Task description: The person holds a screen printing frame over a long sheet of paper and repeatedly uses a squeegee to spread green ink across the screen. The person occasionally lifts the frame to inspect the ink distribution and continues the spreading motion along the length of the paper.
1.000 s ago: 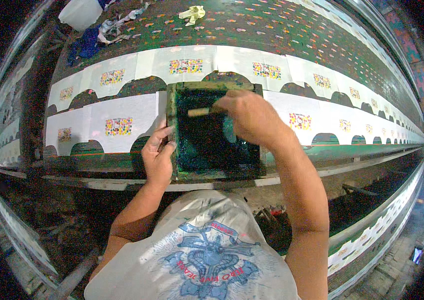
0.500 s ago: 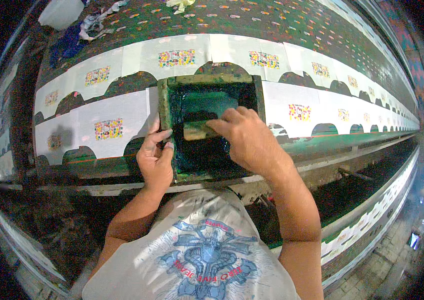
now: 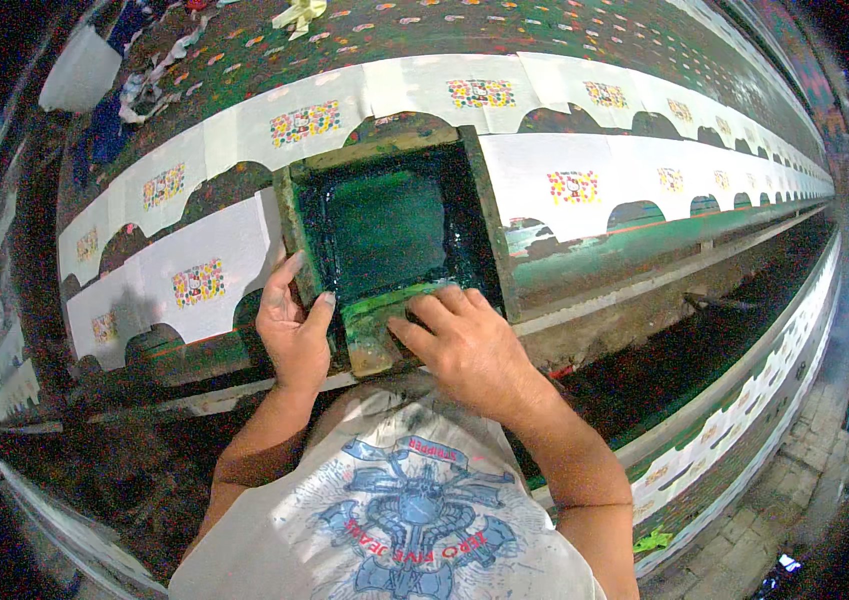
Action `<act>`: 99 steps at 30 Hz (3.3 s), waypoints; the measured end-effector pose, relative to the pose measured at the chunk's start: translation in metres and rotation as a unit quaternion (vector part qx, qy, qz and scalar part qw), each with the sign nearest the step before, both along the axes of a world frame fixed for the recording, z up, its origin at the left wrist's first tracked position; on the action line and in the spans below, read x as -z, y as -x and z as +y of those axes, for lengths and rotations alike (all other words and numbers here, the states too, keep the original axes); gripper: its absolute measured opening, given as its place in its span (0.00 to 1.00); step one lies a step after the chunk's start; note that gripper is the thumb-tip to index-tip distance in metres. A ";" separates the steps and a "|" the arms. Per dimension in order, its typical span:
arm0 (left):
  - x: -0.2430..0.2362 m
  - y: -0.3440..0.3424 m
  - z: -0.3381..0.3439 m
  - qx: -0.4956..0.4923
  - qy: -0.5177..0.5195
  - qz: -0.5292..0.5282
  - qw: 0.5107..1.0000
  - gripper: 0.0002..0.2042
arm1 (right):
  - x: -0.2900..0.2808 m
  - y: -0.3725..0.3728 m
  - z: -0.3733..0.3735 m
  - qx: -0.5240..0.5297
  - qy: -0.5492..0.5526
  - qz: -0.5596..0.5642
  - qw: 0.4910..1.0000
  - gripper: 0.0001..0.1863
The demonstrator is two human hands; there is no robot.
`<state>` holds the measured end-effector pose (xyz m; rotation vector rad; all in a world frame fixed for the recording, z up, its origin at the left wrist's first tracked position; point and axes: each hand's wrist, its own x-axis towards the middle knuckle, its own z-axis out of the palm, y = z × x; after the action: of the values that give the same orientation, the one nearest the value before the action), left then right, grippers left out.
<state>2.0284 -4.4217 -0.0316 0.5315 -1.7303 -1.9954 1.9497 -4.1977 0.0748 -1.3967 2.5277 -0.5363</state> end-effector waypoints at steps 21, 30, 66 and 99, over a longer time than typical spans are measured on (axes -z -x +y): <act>-0.002 0.097 0.161 -0.003 0.128 0.078 0.989 0.21 | 0.069 0.064 0.242 0.313 0.392 -0.129 0.855 0.15; 0.002 0.144 0.239 -0.001 0.036 0.036 0.999 0.21 | 0.065 0.115 0.333 0.260 0.373 -0.117 0.883 0.15; 0.013 0.144 0.246 -0.036 0.174 -0.014 0.984 0.11 | -0.020 0.252 0.218 -0.100 -0.027 -0.013 0.995 0.18; 0.009 0.142 0.243 -0.008 0.171 0.008 0.985 0.12 | 0.000 0.133 0.250 0.005 0.007 0.004 1.000 0.24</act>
<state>1.8862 -4.1789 -0.0410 0.4079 -1.9949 -1.6350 1.8171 -3.9478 0.0745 -1.3956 2.5432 -0.5531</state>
